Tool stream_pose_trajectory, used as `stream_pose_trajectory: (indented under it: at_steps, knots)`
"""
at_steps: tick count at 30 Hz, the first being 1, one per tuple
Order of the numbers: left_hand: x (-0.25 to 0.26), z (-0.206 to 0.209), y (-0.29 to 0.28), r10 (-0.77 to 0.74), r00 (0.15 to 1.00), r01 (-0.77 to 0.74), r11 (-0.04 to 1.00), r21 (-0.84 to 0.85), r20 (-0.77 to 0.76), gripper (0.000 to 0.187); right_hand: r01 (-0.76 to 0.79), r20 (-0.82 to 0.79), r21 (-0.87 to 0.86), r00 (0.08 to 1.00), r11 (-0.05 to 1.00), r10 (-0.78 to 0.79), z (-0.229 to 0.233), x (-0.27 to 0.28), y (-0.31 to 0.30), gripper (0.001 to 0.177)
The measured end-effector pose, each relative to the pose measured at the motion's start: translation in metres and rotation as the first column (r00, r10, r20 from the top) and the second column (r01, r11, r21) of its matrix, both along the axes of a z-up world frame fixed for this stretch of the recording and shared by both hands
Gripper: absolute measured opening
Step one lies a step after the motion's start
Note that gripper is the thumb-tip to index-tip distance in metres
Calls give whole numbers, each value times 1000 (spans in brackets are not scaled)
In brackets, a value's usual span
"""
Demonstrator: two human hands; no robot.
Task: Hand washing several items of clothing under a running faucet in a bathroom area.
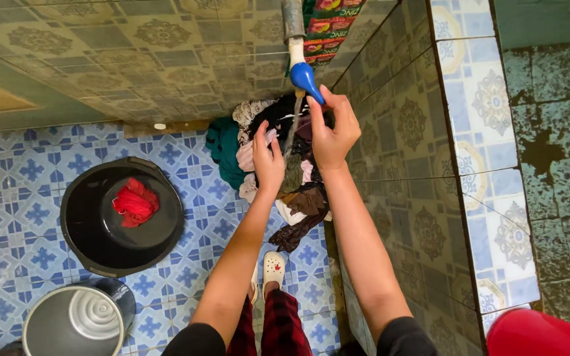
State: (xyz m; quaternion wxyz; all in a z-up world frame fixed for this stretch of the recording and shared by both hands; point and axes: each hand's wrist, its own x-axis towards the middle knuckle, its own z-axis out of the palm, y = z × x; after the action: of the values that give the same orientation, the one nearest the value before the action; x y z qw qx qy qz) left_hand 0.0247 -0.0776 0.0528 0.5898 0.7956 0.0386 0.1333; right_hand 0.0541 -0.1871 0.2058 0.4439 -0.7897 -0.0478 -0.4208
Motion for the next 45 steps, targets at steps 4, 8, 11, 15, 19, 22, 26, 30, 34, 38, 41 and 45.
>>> stream_pose_trajectory:
  at_steps: [4, 8, 11, 15, 19, 22, 26, 30, 34, 38, 41, 45]
  knots:
    - [-6, -39, 3, 19, 996, -25, 998, -64, -91, 44, -142, -39, 113, 988, 983, 147, -36, -8, -11, 22]
    - [-11, -123, 12, 38, 993, -24, 992, 124, -109, 49, 100, -490, 201, 872, 974, 12, -220, -31, -36, 18]
    - [-23, -171, 18, -18, 955, 120, 936, 330, -296, 54, -54, -670, -9, 742, 998, 35, -347, -58, -38, 25]
    - [-36, -223, 27, -122, 847, 376, 826, 420, -517, 63, -252, -880, -58, 470, 966, 70, -422, -66, -26, 33]
    - [-37, -266, 34, -123, 828, 388, 829, 402, -547, 64, -270, -930, -45, 363, 962, 59, -498, -47, -34, 28]
    - [-38, -304, 44, -97, 836, 351, 850, 392, -539, 63, -432, -886, -204, 464, 878, 22, -561, -28, -46, 55]
    - [-46, -357, 61, -93, 868, 317, 860, 399, -488, 59, -455, -932, -167, 362, 874, 10, -469, 8, -24, 100]
    - [-52, -390, 79, -85, 892, 269, 890, 369, -444, 58, -546, -847, -195, 512, 815, 140, -586, 20, -48, 119]
    - [-62, -424, 83, -70, 898, 247, 897, 366, -434, 56, -434, -953, -230, 282, 871, -111, -564, 35, -42, 107]
    - [-71, -414, 78, -90, 889, 262, 904, 339, -449, 55, -413, -851, -438, 476, 798, -221, -562, 7, -51, 46]
    - [-74, -395, 74, -106, 841, 287, 919, 271, -530, 54, -262, -759, -336, 644, 905, -95, -521, -12, -45, 19]
    - [-72, -350, 63, -82, 816, 236, 951, 199, -572, 54, -65, -525, 14, 849, 998, 62, -444, -28, -30, 10]
